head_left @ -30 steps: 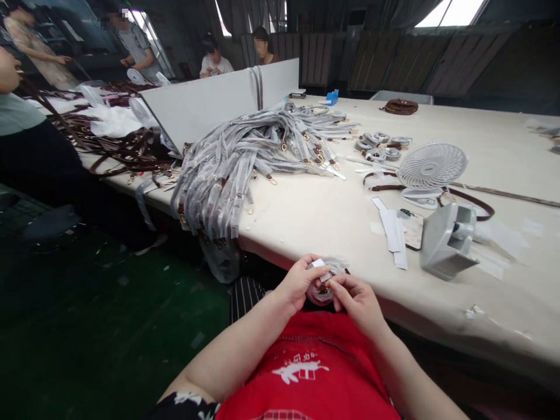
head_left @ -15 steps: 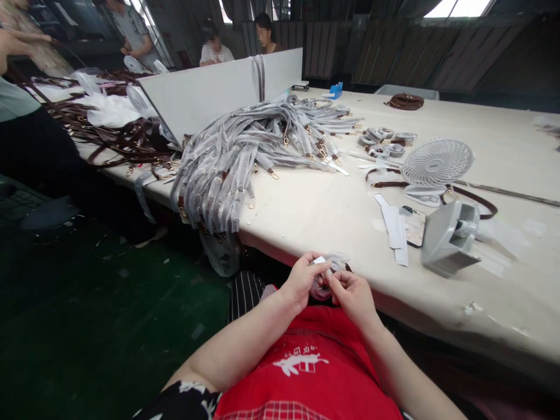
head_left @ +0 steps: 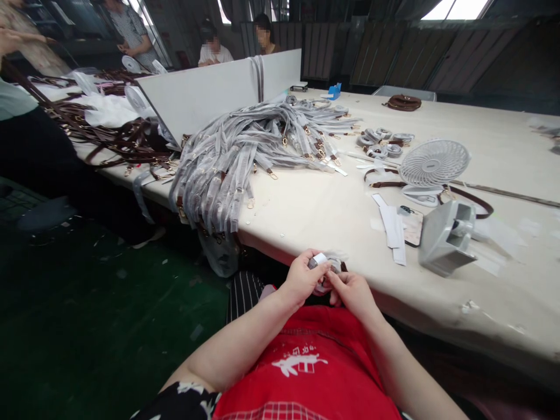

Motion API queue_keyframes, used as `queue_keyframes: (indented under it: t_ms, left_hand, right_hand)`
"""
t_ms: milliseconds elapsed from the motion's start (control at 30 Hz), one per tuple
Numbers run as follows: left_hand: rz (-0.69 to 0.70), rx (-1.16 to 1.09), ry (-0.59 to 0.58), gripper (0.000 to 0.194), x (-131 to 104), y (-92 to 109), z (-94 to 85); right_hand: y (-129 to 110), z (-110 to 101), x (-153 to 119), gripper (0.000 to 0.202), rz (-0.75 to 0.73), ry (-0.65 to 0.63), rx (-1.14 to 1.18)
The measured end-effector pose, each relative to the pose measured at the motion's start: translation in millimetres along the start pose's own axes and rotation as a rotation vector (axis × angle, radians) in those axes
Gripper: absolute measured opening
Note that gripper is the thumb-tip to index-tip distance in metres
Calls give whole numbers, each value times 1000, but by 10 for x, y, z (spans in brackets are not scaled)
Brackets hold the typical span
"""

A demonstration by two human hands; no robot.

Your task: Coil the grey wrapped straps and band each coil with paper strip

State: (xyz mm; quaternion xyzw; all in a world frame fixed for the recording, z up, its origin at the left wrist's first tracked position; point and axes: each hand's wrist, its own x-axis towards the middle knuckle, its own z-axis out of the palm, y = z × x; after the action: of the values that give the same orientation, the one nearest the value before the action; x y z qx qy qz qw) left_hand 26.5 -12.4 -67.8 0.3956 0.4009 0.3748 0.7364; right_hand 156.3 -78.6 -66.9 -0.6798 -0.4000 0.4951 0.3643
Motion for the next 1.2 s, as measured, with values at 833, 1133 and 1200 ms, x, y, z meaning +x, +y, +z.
queue_keyframes:
  t_ms: [833,1133,1200]
  left_hand:
    - [713,777,131,30,-82,118,-251]
    - [964,1014,7,43,-54,-14,-324]
    - [1100,1107,74,53,-32,-16,-303]
  right_hand:
    - [-121,-27,-131,49,-596,-28,-306]
    - [-358,-121,-73,22,-441,-99,1]
    - [-340,-94,-48,24,-399,-147,64]
